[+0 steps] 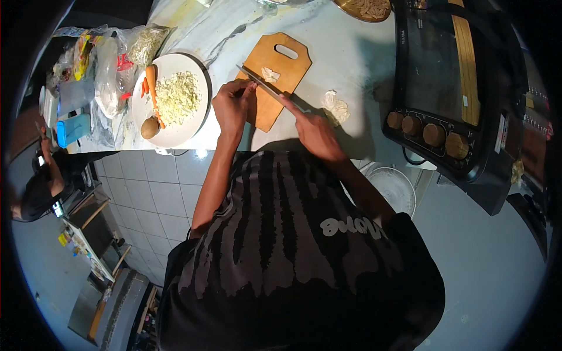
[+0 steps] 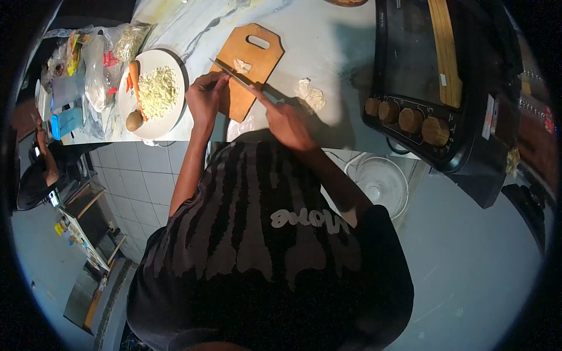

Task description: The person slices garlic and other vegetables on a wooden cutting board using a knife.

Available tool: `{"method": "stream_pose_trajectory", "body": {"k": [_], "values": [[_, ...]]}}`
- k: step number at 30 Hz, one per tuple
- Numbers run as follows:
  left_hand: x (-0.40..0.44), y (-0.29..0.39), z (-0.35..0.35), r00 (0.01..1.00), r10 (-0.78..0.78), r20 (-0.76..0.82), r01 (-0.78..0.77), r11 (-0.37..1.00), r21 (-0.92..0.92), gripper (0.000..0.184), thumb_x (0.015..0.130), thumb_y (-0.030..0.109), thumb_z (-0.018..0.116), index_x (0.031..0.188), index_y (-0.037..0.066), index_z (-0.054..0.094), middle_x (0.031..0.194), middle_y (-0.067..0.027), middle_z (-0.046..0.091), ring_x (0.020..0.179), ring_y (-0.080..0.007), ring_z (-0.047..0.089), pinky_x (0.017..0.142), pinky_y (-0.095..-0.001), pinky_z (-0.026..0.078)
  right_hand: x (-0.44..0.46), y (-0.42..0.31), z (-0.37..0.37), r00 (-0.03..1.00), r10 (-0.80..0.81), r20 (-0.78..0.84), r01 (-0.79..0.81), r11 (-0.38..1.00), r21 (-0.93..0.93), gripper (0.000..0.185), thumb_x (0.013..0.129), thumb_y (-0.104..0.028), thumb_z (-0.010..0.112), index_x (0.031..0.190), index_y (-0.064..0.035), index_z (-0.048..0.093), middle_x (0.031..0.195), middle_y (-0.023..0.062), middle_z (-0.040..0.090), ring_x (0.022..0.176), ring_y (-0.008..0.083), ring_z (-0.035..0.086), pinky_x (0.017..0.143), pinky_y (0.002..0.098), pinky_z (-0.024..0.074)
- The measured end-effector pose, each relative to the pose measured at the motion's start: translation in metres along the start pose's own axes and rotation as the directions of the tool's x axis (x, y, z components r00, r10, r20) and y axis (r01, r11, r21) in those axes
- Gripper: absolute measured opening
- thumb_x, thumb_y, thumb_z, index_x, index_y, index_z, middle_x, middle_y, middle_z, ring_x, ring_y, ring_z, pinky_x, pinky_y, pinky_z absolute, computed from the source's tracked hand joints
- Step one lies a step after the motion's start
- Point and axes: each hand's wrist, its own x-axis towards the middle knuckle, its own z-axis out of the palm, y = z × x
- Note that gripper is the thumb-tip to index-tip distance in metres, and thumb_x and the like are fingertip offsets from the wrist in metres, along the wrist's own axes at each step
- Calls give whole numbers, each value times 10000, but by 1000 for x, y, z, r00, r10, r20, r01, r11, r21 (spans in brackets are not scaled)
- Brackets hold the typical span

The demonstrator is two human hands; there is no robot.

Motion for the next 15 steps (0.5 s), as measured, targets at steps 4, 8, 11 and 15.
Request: {"method": "stream_pose_trajectory", "body": {"k": [4, 8, 11, 15], "values": [[-5, 2, -6, 982, 188, 5, -187, 968, 166, 155, 865, 154, 765, 971, 42, 780, 933, -133, 736, 869, -270, 697, 740, -341, 545, 1, -14, -8, 1000, 9, 8, -9, 1000, 8, 701, 949, -28, 486, 1571, -292, 295, 718, 261, 600, 647, 437, 616, 622, 525, 468], [-10, -4, -14, 971, 241, 14, -241, 967, 83, 172, 877, 130, 742, 1022, 42, 767, 926, -137, 725, 893, -278, 690, 780, -344, 554, -4, -9, -6, 1000, -7, -18, 8, 998, 55, 713, 966, -63, 492, 1587, -311, 243, 789, 255, 623, 715, 446, 632, 689, 540, 494], [-11, -10, -14, 990, 139, 2, -139, 990, -34, 208, 868, 119, 747, 1061, 41, 756, 940, -136, 719, 840, -267, 701, 764, -331, 562, -5, -18, -15, 998, 63, -14, -63, 998, -10, 715, 970, -67, 498, 1592, -297, 229, 825, 257, 633, 736, 434, 639, 708, 532, 499], [-11, -4, -13, 997, 75, 3, -75, 997, 21, 243, 850, 111, 763, 1080, 36, 749, 960, -136, 714, 788, -248, 707, 734, -320, 565, -3, -24, -18, 993, 114, 29, -112, 992, -59, 714, 971, -71, 506, 1593, -288, 229, 826, 255, 633, 741, 430, 640, 721, 523, 502]]}}
